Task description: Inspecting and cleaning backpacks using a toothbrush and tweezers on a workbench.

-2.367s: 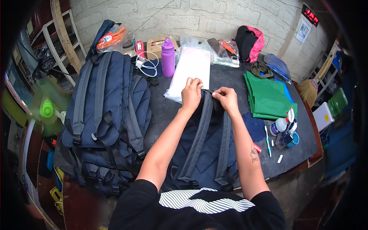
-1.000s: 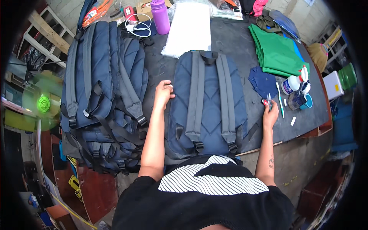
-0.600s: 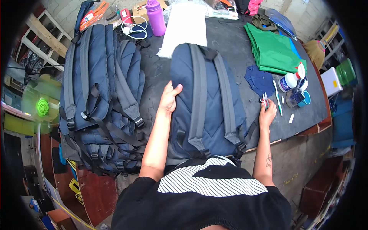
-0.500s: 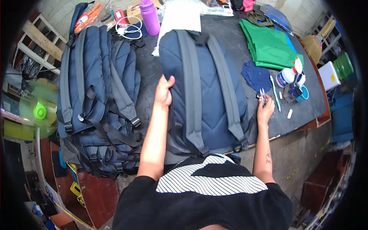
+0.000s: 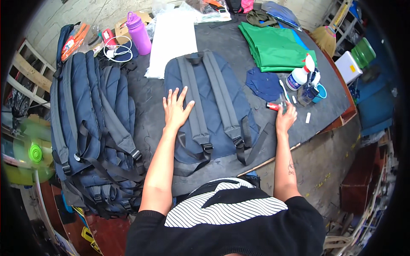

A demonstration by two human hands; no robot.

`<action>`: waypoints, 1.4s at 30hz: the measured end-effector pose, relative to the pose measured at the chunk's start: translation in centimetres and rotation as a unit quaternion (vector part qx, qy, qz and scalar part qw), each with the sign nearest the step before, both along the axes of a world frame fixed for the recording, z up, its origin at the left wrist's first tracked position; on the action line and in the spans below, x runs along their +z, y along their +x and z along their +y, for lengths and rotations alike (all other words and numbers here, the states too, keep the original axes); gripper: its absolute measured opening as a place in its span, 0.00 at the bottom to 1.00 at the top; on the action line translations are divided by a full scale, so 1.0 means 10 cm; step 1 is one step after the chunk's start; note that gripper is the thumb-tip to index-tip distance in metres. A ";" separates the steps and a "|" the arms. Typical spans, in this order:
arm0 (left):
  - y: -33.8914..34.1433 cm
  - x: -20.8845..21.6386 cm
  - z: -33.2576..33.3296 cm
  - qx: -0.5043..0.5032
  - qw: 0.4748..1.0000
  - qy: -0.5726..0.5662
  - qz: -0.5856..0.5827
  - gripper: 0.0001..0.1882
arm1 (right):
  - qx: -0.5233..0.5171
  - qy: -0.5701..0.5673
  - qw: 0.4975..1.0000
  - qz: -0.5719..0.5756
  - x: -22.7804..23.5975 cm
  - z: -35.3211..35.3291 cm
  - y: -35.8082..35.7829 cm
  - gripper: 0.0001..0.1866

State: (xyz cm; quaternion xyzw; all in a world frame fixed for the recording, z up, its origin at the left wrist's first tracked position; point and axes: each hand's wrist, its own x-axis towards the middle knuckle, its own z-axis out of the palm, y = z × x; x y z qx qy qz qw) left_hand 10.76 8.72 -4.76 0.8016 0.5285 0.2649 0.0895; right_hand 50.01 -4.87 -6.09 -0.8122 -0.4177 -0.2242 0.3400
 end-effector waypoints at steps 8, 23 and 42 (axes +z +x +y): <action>0.02 -0.01 -0.01 0.018 0.999 0.003 0.030 0.32 | 0.253 -0.011 0.967 0.019 0.57 0.12 -0.86 0.14; 0.01 0.56 -0.42 0.056 0.987 0.066 -0.138 0.15 | 0.190 -0.049 0.979 0.058 0.58 -0.35 -0.54 0.09; 1.77 0.12 -0.05 -0.126 0.983 -0.044 -0.128 0.13 | 0.068 0.025 0.986 0.151 0.30 -0.30 0.00 0.06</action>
